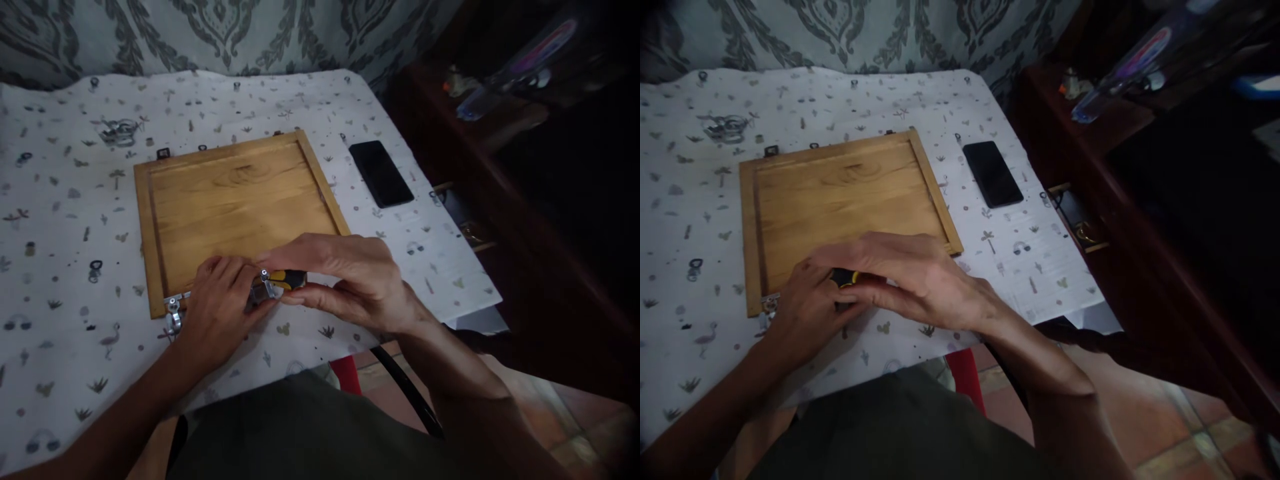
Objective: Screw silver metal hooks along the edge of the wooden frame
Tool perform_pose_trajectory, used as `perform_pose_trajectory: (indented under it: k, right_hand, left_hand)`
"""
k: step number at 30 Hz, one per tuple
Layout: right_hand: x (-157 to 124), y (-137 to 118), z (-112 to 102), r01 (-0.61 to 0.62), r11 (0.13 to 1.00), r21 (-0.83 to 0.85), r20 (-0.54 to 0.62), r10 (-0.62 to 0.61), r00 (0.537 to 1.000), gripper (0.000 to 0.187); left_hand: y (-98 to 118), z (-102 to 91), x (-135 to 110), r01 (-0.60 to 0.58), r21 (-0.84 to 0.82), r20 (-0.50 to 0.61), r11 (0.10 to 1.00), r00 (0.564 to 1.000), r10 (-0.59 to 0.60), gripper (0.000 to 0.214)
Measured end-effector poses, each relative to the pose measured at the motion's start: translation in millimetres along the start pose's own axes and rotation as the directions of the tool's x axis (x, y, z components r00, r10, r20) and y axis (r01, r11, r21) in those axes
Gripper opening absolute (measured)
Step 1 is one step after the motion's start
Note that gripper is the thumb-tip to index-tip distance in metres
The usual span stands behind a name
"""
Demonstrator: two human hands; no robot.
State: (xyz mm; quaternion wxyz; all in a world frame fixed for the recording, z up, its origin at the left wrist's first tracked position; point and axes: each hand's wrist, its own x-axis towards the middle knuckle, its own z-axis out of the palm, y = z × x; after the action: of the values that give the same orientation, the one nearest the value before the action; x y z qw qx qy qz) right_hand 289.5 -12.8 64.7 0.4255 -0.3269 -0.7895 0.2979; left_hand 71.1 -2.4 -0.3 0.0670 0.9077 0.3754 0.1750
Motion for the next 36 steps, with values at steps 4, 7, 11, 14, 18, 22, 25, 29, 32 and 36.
perform_pose_trajectory:
  k: [4, 7, 11, 14, 18, 22, 25, 29, 32, 36]
  right_hand:
    - [2, 2, 4, 0.081, 0.997, -0.005, -0.025, -0.081, 0.996, 0.029]
    - [0, 6, 7, 0.09, 0.996, -0.015, -0.088, -0.091, 0.992, 0.026]
    - [0, 8, 6, 0.007, 0.999, -0.046, -0.122, -0.013, 0.992, 0.023]
    - [0, 8, 4, -0.085, 0.996, -0.031, -0.109, 0.081, 0.991, 0.02]
    - [-1, 7, 4, -0.082, 0.997, -0.006, -0.113, 0.081, 0.99, 0.018]
    - [-3, 8, 7, -0.015, 0.999, -0.04, -0.12, 0.01, 0.993, 0.017]
    - [-7, 10, 10, 0.041, 0.996, -0.079, -0.234, -0.059, 0.97, 0.022]
    - [-13, 9, 11, -0.022, 1.0, -0.015, -0.534, 0.01, 0.845, 0.023]
    - [-19, 9, 11, -0.066, 0.998, -0.015, -0.577, 0.046, 0.816, 0.023]
    - [-24, 10, 14, -0.082, 0.996, -0.036, -0.505, 0.053, 0.862, 0.029]
  left_hand:
    - [1, -0.7, 1, 0.02, -0.004, 0.003, 1.0, 1.0, -0.02, 0.021]
    - [1, -1.5, 1, 0.017, -0.006, 0.0, 1.0, 1.0, -0.017, 0.021]
    - [1, -1.9, 1, 0.039, -0.025, 0.037, 0.999, 0.999, -0.038, 0.019]
    - [1, -2.2, 1, 0.037, -0.023, 0.051, 0.999, 0.998, -0.036, 0.018]
    - [1, -2.7, 1, 0.028, -0.003, 0.059, 1.0, 0.998, -0.028, 0.018]
    - [0, -2.4, 1, 0.017, 0.0, 0.059, 1.0, 0.998, -0.017, 0.021]
    - [0, -1.6, 1, 0.005, -0.002, 0.033, 1.0, 0.999, -0.005, 0.022]
    - [0, -1.6, 1, -0.004, -0.008, 0.01, 1.0, 1.0, 0.004, 0.024]
    - [1, -2.2, 1, -0.016, -0.022, 0.005, 1.0, 1.0, 0.017, 0.025]
    - [1, -2.0, 1, -0.019, -0.03, -0.015, 0.999, 1.0, 0.018, 0.027]
